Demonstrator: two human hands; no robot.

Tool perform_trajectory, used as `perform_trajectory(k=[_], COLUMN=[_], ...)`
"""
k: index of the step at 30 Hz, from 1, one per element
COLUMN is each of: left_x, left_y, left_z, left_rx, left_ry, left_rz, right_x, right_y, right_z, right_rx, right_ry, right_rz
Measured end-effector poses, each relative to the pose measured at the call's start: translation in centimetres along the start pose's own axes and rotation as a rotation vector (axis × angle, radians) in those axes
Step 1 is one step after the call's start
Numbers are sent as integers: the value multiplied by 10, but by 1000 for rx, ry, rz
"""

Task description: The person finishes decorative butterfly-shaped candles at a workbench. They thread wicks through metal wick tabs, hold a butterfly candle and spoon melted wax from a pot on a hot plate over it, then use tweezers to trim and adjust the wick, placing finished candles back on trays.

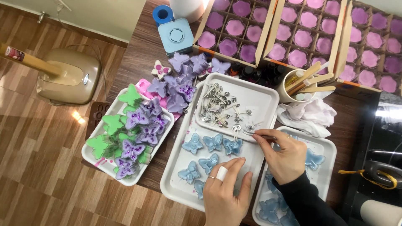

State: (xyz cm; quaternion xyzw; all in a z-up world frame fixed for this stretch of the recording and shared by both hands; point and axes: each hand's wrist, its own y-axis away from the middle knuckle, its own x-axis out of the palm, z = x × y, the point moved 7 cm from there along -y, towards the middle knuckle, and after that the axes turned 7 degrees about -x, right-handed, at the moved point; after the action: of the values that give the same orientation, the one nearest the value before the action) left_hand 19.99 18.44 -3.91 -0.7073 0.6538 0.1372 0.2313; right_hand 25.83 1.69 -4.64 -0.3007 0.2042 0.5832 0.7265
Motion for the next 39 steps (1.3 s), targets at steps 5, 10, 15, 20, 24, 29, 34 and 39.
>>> perform_trajectory(k=[5, 10, 15, 20, 24, 29, 34, 39], left_x=[-2, -6, -10, -14, -19, -27, -37, -48], left_y=[1, 3, 4, 5, 6, 6, 16, 36], left_z=[3, 3, 3, 2, 0, -5, -24, -58], left_rx=[-9, -29, -40, -46, -80, -119, -6, 88], left_ry=[4, -12, -28, -25, -29, -44, -70, 127], left_rz=[-1, -11, -11, -13, -23, -32, -125, -197], right_x=[4, 5, 4, 1, -8, -29, -60, -97], right_y=[1, 0, 0, 1, 2, 14, 44, 88], right_z=[-5, -7, -7, -4, 0, 25, 55, 69], right_rx=[38, 54, 71, 83, 68, 47, -7, 5], right_ry=[24, 30, -18, -43, -80, -146, -175, -292], right_rz=[10, 13, 19, 17, -11, -30, -58, -129])
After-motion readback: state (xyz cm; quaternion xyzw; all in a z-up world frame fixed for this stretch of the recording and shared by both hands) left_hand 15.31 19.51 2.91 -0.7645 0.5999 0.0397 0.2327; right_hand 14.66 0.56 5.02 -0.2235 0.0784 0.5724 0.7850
